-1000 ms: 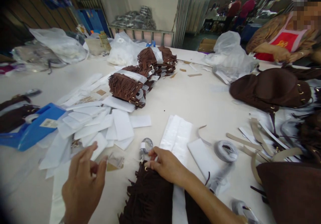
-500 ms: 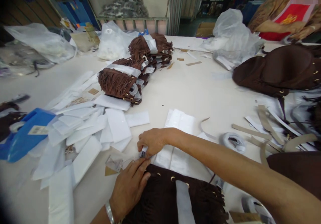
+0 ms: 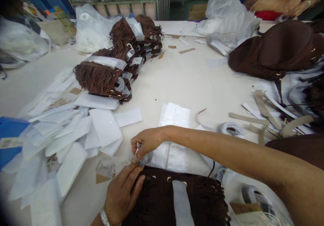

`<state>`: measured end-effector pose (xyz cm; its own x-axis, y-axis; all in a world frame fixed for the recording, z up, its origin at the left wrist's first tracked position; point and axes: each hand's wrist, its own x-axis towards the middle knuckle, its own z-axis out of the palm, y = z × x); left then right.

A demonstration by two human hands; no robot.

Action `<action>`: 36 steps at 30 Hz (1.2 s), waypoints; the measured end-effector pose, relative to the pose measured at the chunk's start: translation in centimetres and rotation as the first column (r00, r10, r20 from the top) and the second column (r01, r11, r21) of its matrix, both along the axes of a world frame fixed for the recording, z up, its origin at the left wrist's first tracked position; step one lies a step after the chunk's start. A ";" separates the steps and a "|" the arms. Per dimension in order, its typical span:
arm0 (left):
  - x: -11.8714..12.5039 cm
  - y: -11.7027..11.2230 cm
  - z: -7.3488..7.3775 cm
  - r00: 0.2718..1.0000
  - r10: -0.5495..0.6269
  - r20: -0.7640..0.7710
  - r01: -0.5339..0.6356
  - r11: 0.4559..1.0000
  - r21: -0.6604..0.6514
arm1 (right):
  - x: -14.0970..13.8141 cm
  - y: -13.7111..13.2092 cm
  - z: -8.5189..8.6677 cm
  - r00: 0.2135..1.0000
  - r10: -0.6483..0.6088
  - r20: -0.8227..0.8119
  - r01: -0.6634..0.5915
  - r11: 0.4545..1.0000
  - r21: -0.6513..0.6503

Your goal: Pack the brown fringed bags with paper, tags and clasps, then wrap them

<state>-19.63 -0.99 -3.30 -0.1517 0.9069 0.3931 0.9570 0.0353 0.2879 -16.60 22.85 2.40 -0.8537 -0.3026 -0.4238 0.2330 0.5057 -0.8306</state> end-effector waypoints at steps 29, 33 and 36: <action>-1.2 0.2 1.2 0.970 -0.019 0.241 0.072 0.974 -0.213 | 4.3 -1.1 1.2 0.974 -0.194 -0.118 0.218 0.943 0.250; -2.3 0.3 2.8 0.944 -0.150 0.294 0.228 0.940 -0.253 | 6.1 -0.9 1.5 0.966 -0.250 -0.065 0.256 0.962 0.097; -2.7 0.9 3.8 0.886 -0.166 0.432 0.303 0.914 -0.270 | 6.9 -0.4 0.8 0.956 -0.293 0.024 0.294 0.954 -0.061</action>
